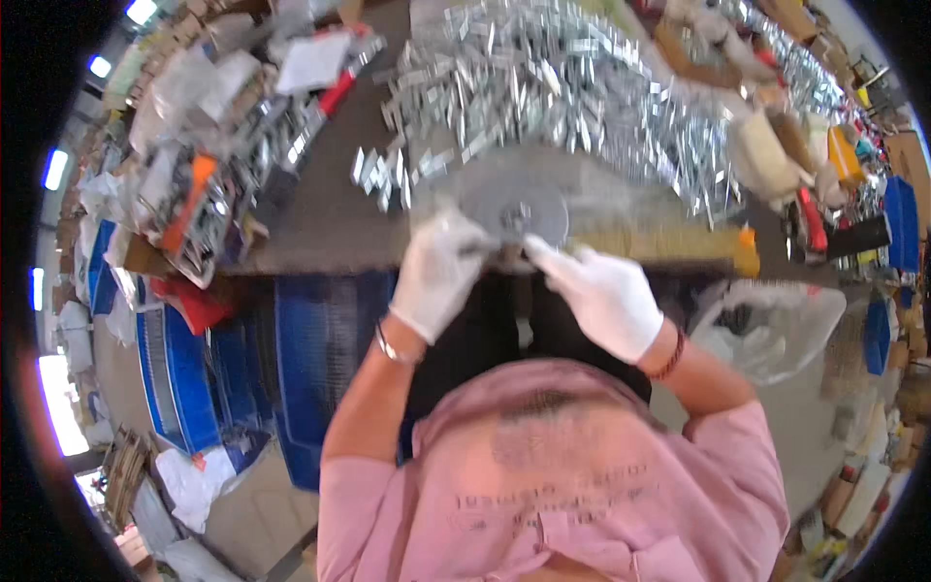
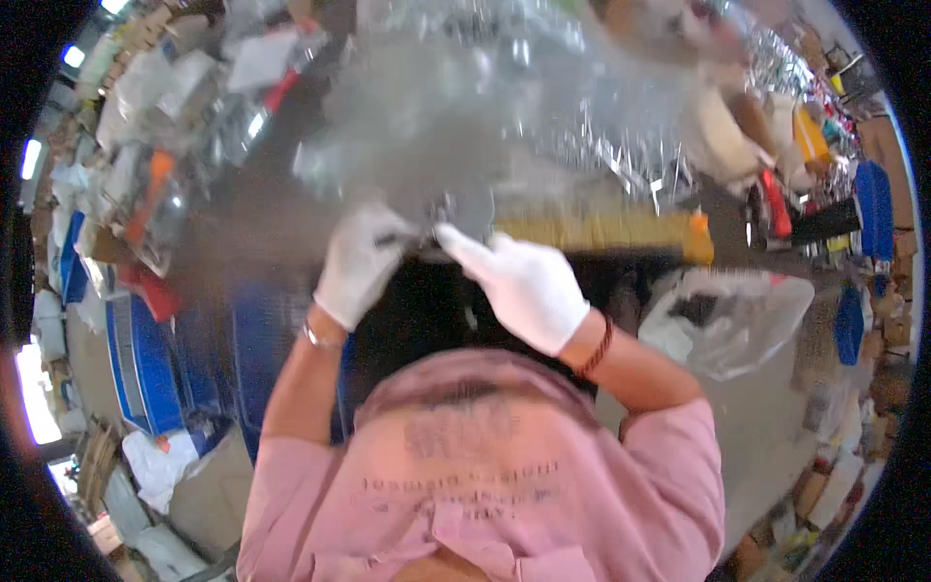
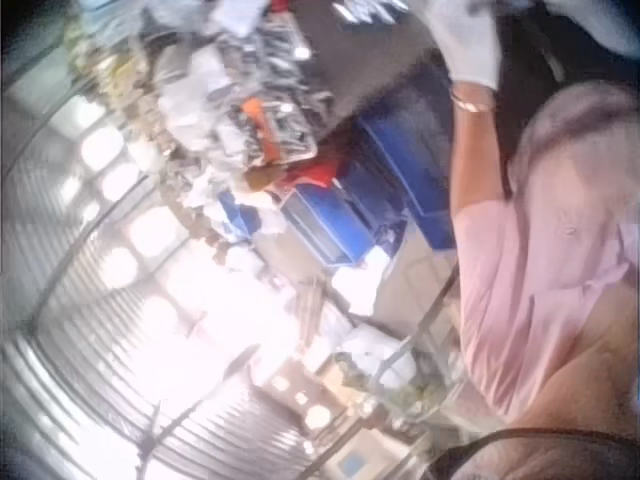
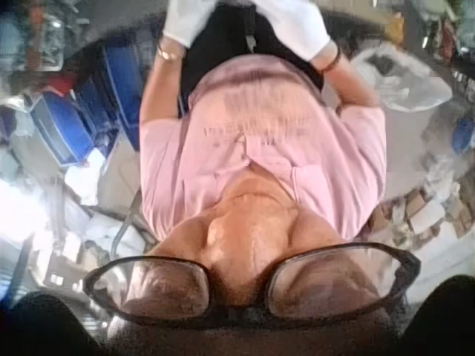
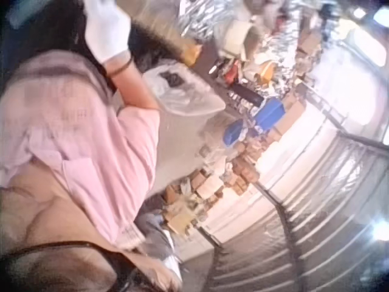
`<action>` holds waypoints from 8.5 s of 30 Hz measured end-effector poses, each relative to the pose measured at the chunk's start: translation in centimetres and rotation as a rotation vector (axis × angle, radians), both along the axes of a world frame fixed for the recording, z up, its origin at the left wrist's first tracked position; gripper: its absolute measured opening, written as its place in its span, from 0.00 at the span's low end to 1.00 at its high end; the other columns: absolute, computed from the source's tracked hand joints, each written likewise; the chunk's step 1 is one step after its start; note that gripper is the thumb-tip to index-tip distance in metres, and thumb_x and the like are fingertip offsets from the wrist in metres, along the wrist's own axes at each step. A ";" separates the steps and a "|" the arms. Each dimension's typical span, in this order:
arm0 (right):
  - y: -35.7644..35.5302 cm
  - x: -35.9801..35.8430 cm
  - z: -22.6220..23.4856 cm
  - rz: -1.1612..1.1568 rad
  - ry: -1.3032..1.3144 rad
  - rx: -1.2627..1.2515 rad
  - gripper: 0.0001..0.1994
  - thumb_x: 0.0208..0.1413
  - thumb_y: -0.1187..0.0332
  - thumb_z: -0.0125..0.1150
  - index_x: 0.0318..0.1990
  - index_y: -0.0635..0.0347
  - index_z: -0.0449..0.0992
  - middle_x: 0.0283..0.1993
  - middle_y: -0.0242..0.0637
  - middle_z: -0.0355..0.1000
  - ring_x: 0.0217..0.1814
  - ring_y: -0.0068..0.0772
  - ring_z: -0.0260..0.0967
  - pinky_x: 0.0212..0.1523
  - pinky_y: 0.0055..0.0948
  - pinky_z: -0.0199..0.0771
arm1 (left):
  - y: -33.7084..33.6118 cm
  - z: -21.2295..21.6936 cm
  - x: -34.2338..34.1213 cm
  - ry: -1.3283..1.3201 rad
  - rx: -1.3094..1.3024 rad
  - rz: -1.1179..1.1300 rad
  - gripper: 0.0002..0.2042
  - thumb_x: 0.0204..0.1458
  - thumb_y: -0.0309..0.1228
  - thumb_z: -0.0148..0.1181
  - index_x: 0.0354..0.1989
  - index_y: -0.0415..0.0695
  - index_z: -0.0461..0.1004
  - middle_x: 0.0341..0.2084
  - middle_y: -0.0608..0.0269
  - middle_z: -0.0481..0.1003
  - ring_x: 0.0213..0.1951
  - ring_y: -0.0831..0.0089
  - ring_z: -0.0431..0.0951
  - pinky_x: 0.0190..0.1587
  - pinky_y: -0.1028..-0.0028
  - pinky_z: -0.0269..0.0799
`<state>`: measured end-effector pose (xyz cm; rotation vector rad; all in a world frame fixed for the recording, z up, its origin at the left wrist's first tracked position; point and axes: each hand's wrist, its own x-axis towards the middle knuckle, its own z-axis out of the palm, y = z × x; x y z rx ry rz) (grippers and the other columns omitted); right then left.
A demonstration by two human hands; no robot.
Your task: Assembling small metal pins into a base plate and securing them using a hammer at a workshop bench.
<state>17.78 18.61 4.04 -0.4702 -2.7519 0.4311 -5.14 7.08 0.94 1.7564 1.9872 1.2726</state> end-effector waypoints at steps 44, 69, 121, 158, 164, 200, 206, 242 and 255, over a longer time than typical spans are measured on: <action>-5.0 -1.6 -2.6 -0.190 -0.070 -1.352 0.09 0.67 0.72 0.60 0.52 0.63 0.79 0.29 0.30 0.74 0.27 0.16 0.69 0.28 0.22 0.70 | -5.2 -0.1 6.6 -1.061 -0.141 0.304 0.30 0.69 0.29 0.55 0.79 0.39 0.58 0.45 0.58 0.84 0.35 0.82 0.75 0.37 0.80 0.72; 1.6 -1.1 -3.4 -0.248 0.301 -1.009 0.23 0.73 0.72 0.48 0.72 0.72 0.69 0.40 0.36 0.73 0.29 0.16 0.61 0.31 0.21 0.70 | -44.1 -34.6 -6.7 -0.510 -0.712 1.814 0.17 0.56 0.24 0.59 0.53 0.32 0.79 0.44 0.39 0.84 0.47 0.41 0.85 0.52 0.54 0.80; 15.0 5.7 -2.4 -0.681 -0.012 0.230 0.04 0.57 0.64 0.70 0.35 0.50 0.83 0.40 0.37 0.76 0.42 0.44 0.81 0.42 0.42 0.81 | 0.1 2.6 1.1 -0.809 -0.272 0.135 0.10 0.64 0.25 0.62 0.52 0.39 0.78 0.39 0.64 0.83 0.36 0.80 0.82 0.37 0.81 0.76; 3.2 -2.4 -2.3 -0.019 0.101 0.044 0.02 0.51 0.70 0.69 0.32 0.50 0.81 0.33 0.33 0.72 0.40 0.42 0.75 0.43 0.40 0.78 | -0.8 -0.2 1.5 -0.028 -0.139 0.096 0.07 0.49 0.27 0.75 0.36 0.45 0.85 0.32 0.57 0.79 0.39 0.57 0.81 0.42 0.63 0.76; 2.6 -2.4 -2.1 0.026 0.152 0.041 0.03 0.52 0.70 0.68 0.34 0.49 0.83 0.34 0.32 0.73 0.41 0.41 0.75 0.44 0.38 0.78 | -1.7 -0.3 1.6 -0.006 -0.082 0.091 0.06 0.50 0.25 0.73 0.38 0.45 0.86 0.33 0.58 0.79 0.38 0.57 0.81 0.42 0.62 0.76; 13.7 2.4 -3.1 -0.392 0.147 0.196 0.02 0.56 0.69 0.68 0.34 0.49 0.84 0.35 0.34 0.75 0.42 0.42 0.78 0.43 0.40 0.80 | 0.4 0.2 1.7 0.020 -0.035 0.078 0.06 0.47 0.22 0.76 0.33 0.42 0.85 0.31 0.56 0.79 0.37 0.57 0.81 0.42 0.63 0.75; 14.9 0.1 -4.1 -0.226 0.060 0.319 0.05 0.58 0.66 0.64 0.30 0.50 0.81 0.35 0.38 0.73 0.42 0.46 0.76 0.44 0.44 0.78 | -0.7 0.1 1.1 0.093 -0.055 0.059 0.05 0.48 0.22 0.73 0.32 0.48 0.87 0.31 0.59 0.80 0.38 0.58 0.82 0.45 0.62 0.78; 1.3 -6.1 -1.4 0.134 0.272 -0.183 0.26 0.54 0.79 0.61 0.62 0.53 0.77 0.44 0.42 0.82 0.44 0.51 0.78 0.46 0.47 0.79 | -0.6 -0.2 1.4 0.092 -0.030 0.032 0.08 0.48 0.22 0.72 0.38 0.44 0.86 0.37 0.56 0.81 0.43 0.54 0.81 0.47 0.60 0.78; 0.1 -7.1 0.7 0.200 0.206 -0.152 0.25 0.51 0.82 0.63 0.59 0.56 0.80 0.40 0.45 0.80 0.42 0.53 0.76 0.44 0.48 0.77 | -1.1 -2.7 1.0 0.067 -0.045 0.041 0.08 0.49 0.26 0.70 0.38 0.45 0.87 0.39 0.54 0.82 0.44 0.53 0.82 0.49 0.59 0.79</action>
